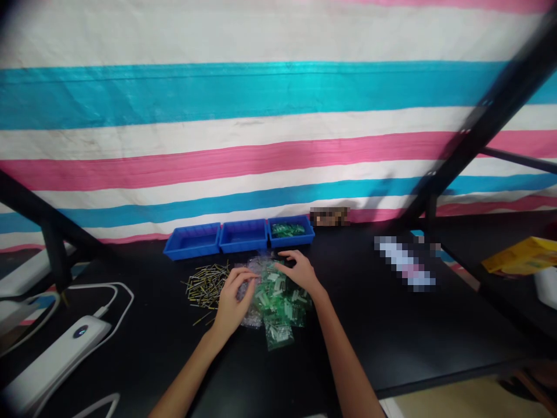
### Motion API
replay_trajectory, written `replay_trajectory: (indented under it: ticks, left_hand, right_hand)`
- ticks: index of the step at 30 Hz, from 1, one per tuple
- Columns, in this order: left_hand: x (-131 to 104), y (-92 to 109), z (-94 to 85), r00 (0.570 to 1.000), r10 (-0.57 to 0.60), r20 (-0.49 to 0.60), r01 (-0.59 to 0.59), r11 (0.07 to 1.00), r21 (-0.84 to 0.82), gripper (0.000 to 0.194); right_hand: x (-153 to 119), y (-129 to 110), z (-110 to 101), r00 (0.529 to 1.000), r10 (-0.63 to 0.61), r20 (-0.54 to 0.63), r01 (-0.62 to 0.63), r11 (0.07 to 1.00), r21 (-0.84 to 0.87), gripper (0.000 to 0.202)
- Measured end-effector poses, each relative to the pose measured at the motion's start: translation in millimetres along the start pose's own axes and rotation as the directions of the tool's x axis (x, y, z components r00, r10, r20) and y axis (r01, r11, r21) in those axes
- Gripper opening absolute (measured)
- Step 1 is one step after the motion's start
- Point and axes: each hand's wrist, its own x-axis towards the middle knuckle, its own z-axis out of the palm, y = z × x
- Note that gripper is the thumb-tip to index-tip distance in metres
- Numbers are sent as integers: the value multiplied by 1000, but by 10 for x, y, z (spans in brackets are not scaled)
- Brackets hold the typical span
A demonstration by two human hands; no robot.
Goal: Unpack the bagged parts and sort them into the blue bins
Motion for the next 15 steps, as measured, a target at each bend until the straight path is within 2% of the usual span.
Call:
replay_trajectory:
  ticks: [3, 7, 15]
  left_hand:
    - [7, 1, -3, 1000, 0, -7, 0, 1000, 2, 16]
    - [14, 12, -4, 1000, 11, -13, -11, 1000, 1, 16]
    - [-2, 27, 3, 999, 29, -18, -28, 999, 22, 17]
  right_hand:
    - [-37, 2, -1, 994, -14, 106, 21, 997, -68, 46]
    - [-58, 9, -26, 981, -22, 195, 33, 998, -53, 58]
    - [-40, 56, -15, 996, -1, 89, 1, 1000, -1, 58]
